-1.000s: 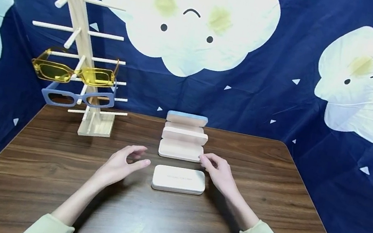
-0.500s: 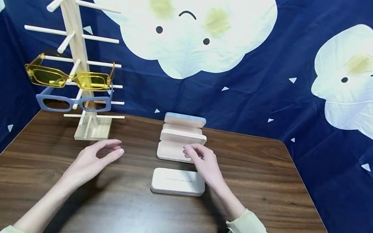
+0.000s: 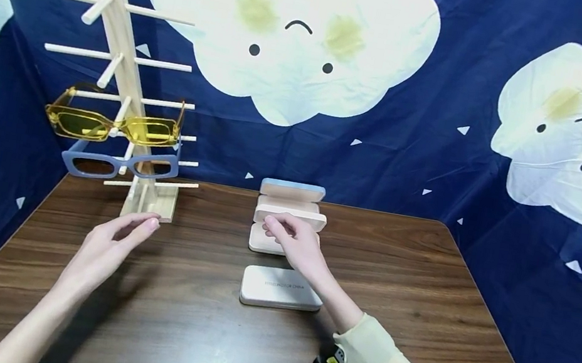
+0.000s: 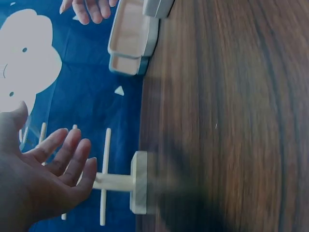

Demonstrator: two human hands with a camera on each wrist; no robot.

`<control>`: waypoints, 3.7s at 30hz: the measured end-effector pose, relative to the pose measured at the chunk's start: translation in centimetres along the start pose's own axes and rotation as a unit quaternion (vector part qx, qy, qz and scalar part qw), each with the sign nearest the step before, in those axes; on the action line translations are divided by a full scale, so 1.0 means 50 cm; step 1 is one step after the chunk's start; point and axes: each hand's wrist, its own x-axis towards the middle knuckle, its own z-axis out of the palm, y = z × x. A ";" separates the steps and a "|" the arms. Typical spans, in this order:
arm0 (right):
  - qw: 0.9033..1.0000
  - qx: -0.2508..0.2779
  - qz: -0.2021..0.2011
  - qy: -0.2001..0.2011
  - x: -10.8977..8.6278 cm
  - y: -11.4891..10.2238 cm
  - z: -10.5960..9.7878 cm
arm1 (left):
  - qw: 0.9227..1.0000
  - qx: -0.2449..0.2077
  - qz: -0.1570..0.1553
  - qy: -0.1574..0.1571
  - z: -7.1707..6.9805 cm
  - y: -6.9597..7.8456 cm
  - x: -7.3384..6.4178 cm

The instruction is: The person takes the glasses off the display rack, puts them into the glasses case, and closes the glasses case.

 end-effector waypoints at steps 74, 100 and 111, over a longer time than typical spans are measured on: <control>0.979 0.188 0.051 -0.064 0.208 -0.136 0.210 | 0.854 -0.471 -0.004 0.221 -0.146 -0.014 0.073; 0.978 0.194 0.021 -0.079 0.178 -0.146 0.167 | 0.849 -0.460 -0.012 0.258 -0.125 0.034 0.028; 0.977 0.198 0.006 -0.083 0.157 -0.127 0.146 | 0.857 -0.439 0.006 0.269 -0.094 0.049 -0.001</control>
